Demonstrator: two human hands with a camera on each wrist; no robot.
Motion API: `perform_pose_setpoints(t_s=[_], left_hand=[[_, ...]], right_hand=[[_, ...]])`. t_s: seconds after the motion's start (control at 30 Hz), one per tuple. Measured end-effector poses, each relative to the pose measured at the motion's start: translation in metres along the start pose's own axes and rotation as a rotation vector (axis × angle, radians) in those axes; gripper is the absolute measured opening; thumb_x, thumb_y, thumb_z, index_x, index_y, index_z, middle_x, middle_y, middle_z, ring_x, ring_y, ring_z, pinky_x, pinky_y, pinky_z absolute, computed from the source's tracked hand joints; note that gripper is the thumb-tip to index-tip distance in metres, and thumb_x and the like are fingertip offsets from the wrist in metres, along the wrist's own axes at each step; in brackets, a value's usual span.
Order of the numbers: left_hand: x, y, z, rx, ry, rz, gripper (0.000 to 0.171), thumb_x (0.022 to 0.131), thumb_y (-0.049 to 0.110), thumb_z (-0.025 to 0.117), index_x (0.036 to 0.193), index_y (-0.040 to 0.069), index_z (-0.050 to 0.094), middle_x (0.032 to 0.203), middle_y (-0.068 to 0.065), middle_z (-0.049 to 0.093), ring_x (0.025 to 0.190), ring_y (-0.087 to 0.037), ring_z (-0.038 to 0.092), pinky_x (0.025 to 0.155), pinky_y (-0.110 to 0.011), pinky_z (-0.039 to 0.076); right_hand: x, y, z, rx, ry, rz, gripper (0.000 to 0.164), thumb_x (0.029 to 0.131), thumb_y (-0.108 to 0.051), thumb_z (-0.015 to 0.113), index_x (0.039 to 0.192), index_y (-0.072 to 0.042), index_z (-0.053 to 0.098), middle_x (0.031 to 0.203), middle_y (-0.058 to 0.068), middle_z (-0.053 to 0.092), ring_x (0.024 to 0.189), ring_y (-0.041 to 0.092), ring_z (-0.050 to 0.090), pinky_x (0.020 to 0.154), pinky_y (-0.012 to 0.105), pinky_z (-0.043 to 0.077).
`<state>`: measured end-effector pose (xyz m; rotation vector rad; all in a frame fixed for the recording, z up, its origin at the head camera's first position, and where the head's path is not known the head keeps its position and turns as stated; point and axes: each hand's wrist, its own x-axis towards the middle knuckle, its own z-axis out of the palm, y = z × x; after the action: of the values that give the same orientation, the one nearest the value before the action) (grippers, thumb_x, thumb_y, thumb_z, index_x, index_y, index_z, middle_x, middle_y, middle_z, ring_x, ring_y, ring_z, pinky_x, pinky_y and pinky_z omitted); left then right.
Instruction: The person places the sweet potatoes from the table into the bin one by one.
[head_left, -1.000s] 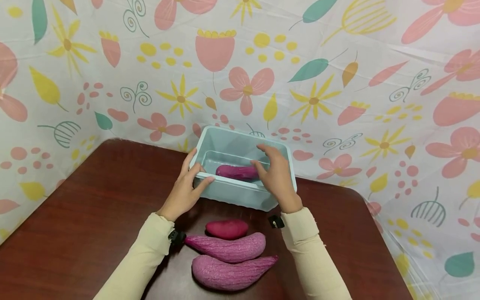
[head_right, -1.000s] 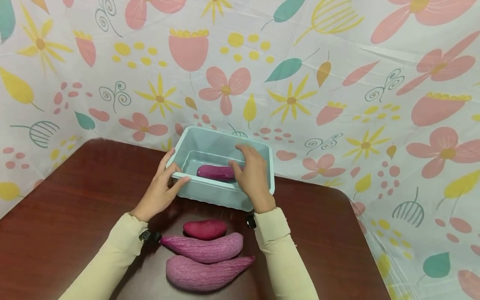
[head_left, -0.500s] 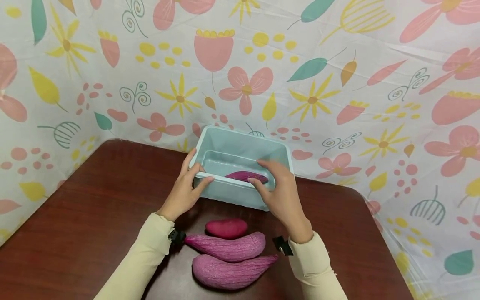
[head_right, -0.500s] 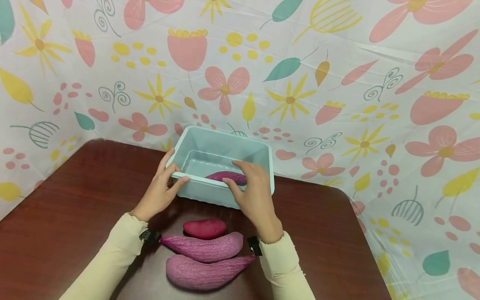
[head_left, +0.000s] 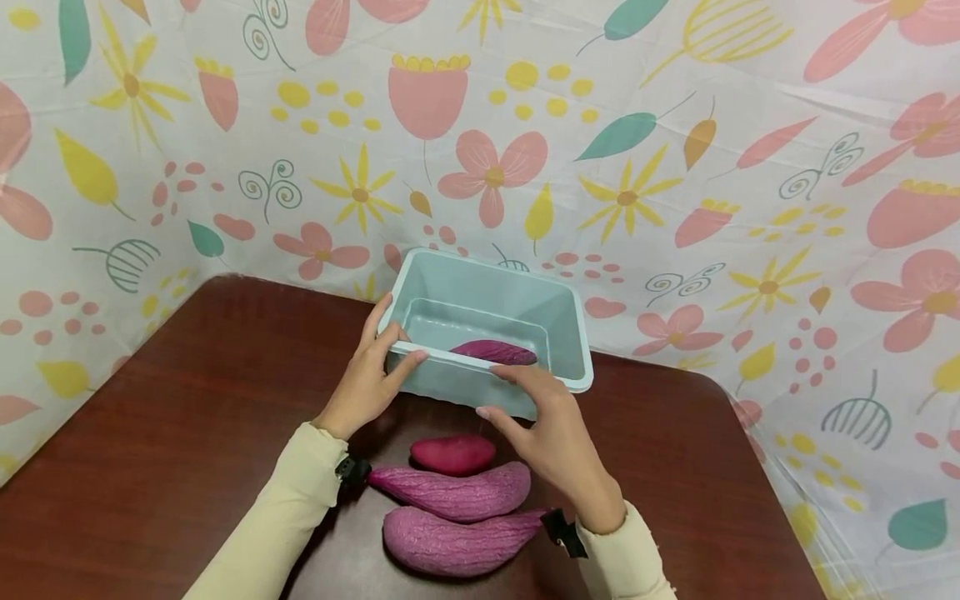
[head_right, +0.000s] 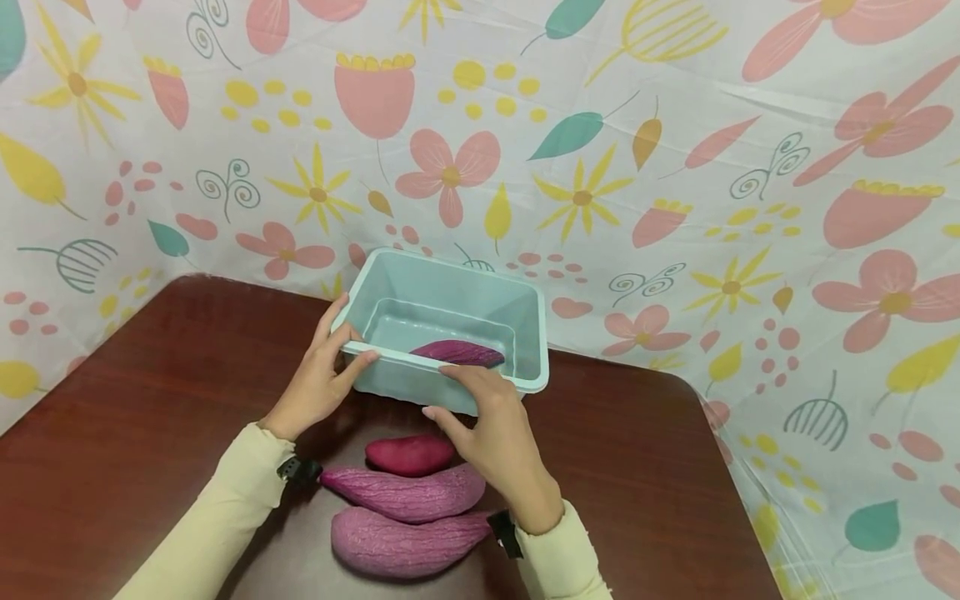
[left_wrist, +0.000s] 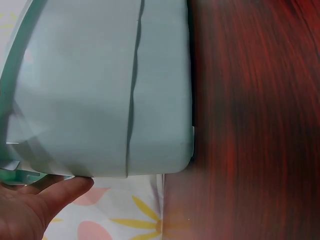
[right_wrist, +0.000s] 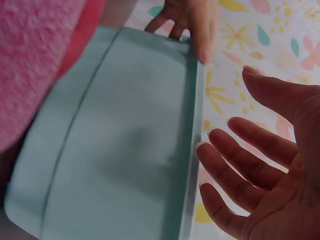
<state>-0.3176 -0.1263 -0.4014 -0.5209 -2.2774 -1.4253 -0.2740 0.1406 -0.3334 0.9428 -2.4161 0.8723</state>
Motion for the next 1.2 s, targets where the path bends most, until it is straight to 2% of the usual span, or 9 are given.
perform_pose_setpoints(t_s=[0.2, 0.47, 0.63, 0.8, 0.93, 1.2], left_hand=[[0.0, 0.001, 0.001, 0.001, 0.003, 0.001, 0.019, 0.102, 0.023, 0.066, 0.1, 0.011, 0.051, 0.17, -0.014, 0.008, 0.15, -0.044, 0.028, 0.096, -0.056, 0.045], [0.0, 0.001, 0.001, 0.015, -0.014, -0.02, 0.021, 0.103, 0.027, 0.064, 0.101, 0.012, 0.051, 0.171, -0.012, 0.006, 0.15, -0.041, 0.029, 0.093, -0.052, 0.045], [0.0, 0.0, 0.0, 0.007, -0.007, -0.015, 0.021, 0.103, 0.027, 0.065, 0.101, 0.012, 0.051, 0.171, -0.012, 0.006, 0.151, -0.04, 0.027, 0.096, -0.055, 0.044], [0.0, 0.0, 0.0, 0.017, -0.004, -0.022, 0.02, 0.102, 0.028, 0.065, 0.101, 0.013, 0.051, 0.171, -0.011, 0.006, 0.151, -0.037, 0.028, 0.094, -0.055, 0.045], [0.001, 0.001, -0.002, 0.013, 0.0, -0.021, 0.021, 0.103, 0.027, 0.065, 0.101, 0.011, 0.051, 0.171, -0.012, 0.007, 0.15, -0.038, 0.028, 0.093, -0.055, 0.045], [0.001, 0.002, -0.001, 0.016, -0.005, -0.041, 0.021, 0.103, 0.026, 0.065, 0.1, 0.01, 0.052, 0.171, -0.009, 0.008, 0.153, -0.036, 0.023, 0.102, -0.056, 0.043]], right_hand=[[-0.006, 0.0, 0.013, -0.002, -0.063, 0.0, 0.05, 0.084, -0.026, 0.087, 0.126, -0.007, 0.069, 0.123, 0.003, 0.071, 0.118, 0.022, 0.064, 0.102, 0.041, 0.049], [-0.016, 0.004, 0.028, -0.004, -0.152, 0.054, 0.052, 0.083, -0.03, 0.088, 0.126, -0.007, 0.07, 0.122, 0.004, 0.071, 0.119, 0.022, 0.063, 0.102, 0.042, 0.048], [-0.02, 0.005, 0.032, 0.016, -0.216, 0.109, 0.052, 0.08, -0.027, 0.09, 0.124, -0.008, 0.07, 0.122, 0.004, 0.071, 0.118, 0.021, 0.063, 0.099, 0.041, 0.05], [-0.023, 0.006, 0.033, 0.005, -0.27, 0.168, 0.053, 0.082, -0.03, 0.088, 0.128, -0.011, 0.069, 0.128, 0.003, 0.069, 0.124, 0.022, 0.061, 0.104, 0.042, 0.047], [-0.022, 0.005, 0.035, -0.003, -0.297, 0.183, 0.055, 0.083, -0.031, 0.088, 0.13, -0.011, 0.068, 0.131, 0.003, 0.067, 0.127, 0.023, 0.059, 0.105, 0.043, 0.047], [-0.026, 0.007, 0.037, -0.013, -0.363, 0.217, 0.056, 0.084, -0.031, 0.087, 0.132, -0.012, 0.066, 0.131, 0.004, 0.067, 0.126, 0.023, 0.06, 0.104, 0.043, 0.047]])
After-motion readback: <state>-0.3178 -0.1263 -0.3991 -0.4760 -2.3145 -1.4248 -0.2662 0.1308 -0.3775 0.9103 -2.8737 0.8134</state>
